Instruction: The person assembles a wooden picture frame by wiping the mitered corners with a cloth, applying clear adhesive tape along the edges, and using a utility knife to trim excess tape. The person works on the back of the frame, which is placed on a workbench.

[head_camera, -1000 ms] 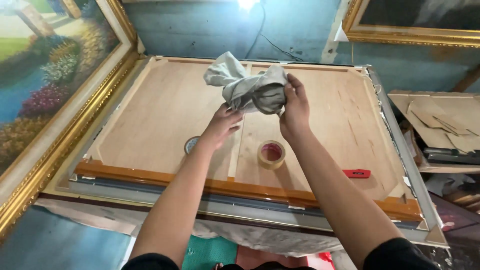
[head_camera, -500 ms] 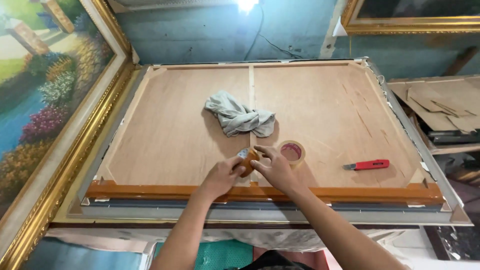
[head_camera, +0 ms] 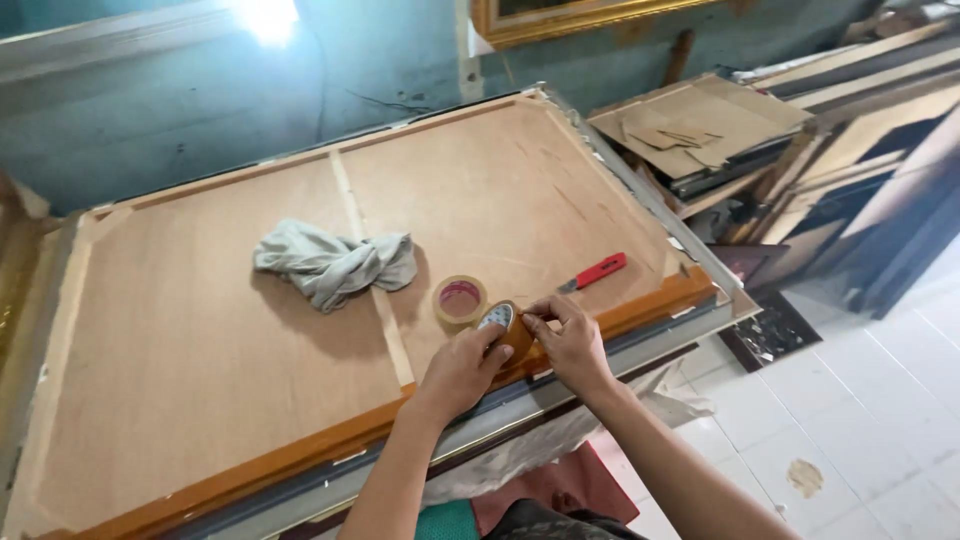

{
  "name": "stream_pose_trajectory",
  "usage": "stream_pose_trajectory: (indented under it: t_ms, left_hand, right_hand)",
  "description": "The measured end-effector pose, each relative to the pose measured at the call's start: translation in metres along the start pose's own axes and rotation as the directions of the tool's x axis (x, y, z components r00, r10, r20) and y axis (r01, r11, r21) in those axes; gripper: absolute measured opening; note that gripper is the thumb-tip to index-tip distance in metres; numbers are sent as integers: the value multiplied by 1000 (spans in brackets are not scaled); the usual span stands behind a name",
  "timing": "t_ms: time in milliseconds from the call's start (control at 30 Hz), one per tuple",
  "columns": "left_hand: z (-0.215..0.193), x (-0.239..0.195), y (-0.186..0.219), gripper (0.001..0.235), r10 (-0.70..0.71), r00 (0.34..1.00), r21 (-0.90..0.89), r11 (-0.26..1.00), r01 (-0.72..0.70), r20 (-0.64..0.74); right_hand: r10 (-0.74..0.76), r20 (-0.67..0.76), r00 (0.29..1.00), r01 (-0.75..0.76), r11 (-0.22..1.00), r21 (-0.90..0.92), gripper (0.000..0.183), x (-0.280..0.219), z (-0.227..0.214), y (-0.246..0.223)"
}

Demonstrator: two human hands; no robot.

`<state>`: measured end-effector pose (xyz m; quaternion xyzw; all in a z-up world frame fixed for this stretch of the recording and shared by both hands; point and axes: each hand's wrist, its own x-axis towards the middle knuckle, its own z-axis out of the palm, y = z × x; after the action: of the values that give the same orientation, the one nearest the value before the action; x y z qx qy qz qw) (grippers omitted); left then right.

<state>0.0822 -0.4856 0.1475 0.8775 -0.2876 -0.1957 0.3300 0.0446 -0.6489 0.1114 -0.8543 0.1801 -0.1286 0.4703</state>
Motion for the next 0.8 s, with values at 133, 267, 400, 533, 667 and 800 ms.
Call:
stream_pose_trajectory:
  t_ms: [133, 267, 400, 533, 667, 800]
  left_hand:
    - [35, 31, 13, 28, 99, 995, 73, 993, -97, -20]
    - [74, 59, 20, 36, 69, 992, 165, 985, -51, -105]
    - [94, 66, 41, 37, 74, 994, 81, 994, -67, -84]
    - [112, 75, 53, 32, 68, 997, 50, 997, -66, -37]
    - [124, 81, 77, 33, -13, 1000, -28, 1000, 13, -13]
    - [135, 89, 101, 46, 12, 1000, 156, 988, -12, 3]
  right_hand:
    - [-3, -99, 995, 2, 1000, -17, 14, -6, -32, 10]
    - [17, -171, 985, -17, 1000, 2, 18, -14, -54, 34]
    - [144, -107, 984, -127, 981, 148, 19, -4, -71, 86]
    - [265, 30, 964, -254, 876, 411, 23, 3, -94, 111]
    - [287, 22, 958, -262, 837, 480, 22, 14, -112, 138]
    - [258, 18, 966, -252, 922, 295, 23, 32, -135, 177]
